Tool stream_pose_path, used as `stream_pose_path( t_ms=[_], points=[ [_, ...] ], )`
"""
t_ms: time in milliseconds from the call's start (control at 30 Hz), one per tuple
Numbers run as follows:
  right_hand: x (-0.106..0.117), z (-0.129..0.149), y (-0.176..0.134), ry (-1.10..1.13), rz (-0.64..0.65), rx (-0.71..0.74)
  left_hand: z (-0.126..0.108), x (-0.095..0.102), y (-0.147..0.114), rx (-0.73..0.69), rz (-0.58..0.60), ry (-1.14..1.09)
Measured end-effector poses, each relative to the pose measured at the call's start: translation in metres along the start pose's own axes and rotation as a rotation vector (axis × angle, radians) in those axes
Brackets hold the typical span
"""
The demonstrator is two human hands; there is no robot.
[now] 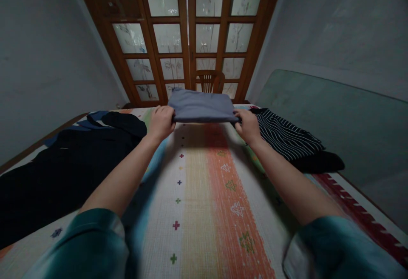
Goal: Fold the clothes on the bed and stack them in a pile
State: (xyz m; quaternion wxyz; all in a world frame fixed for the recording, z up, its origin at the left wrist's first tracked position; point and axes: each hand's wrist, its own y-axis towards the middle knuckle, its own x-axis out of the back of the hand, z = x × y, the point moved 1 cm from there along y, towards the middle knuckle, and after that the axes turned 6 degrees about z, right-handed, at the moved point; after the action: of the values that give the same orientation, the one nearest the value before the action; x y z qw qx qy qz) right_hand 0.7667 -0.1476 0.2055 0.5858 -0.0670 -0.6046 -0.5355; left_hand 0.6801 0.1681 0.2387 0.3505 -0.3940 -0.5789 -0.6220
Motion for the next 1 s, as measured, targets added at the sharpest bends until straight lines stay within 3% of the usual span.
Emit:
stream_pose_path(
  t_ms=[167, 267, 333, 433, 533, 600, 667, 767, 900, 1000],
  points=[
    [-0.033, -0.003, -0.103, 0.022, 0.46, 0.064, -0.016, -0.046, -0.095, -0.099, 0.411, -0.013],
    [-0.035, 0.0, -0.121, 0.081, 0.609, 0.074, -0.026, -0.047, -0.12, -0.062, 0.517, -0.09],
    [-0.031, 0.008, -0.11, 0.093, 0.646, 0.065, -0.037, -0.037, -0.114, -0.023, 0.528, -0.13],
    [-0.034, 0.031, -0.075, 0.089, 0.615, 0.091, -0.059, -0.032, -0.085, 0.004, 0.457, -0.174],
    [-0.057, 0.055, -0.045, 0.044, 0.561, 0.103, -0.08, -0.053, -0.054, 0.014, 0.393, -0.129],
    [-0.079, 0.063, -0.035, -0.032, 0.602, 0.036, -0.085, -0.075, -0.043, 0.104, 0.495, -0.11],
    [-0.099, 0.063, -0.032, -0.084, 0.706, -0.059, -0.083, -0.095, -0.04, 0.239, 0.606, -0.105],
    [-0.114, 0.054, -0.035, -0.097, 0.809, -0.173, -0.072, -0.108, -0.045, 0.382, 0.632, -0.105],
    [-0.117, 0.049, -0.037, -0.087, 0.799, -0.264, -0.063, -0.103, -0.053, 0.453, 0.607, -0.124],
    [-0.117, 0.051, -0.037, -0.084, 0.799, -0.297, -0.068, -0.095, -0.061, 0.444, 0.485, -0.111]
  ],
)
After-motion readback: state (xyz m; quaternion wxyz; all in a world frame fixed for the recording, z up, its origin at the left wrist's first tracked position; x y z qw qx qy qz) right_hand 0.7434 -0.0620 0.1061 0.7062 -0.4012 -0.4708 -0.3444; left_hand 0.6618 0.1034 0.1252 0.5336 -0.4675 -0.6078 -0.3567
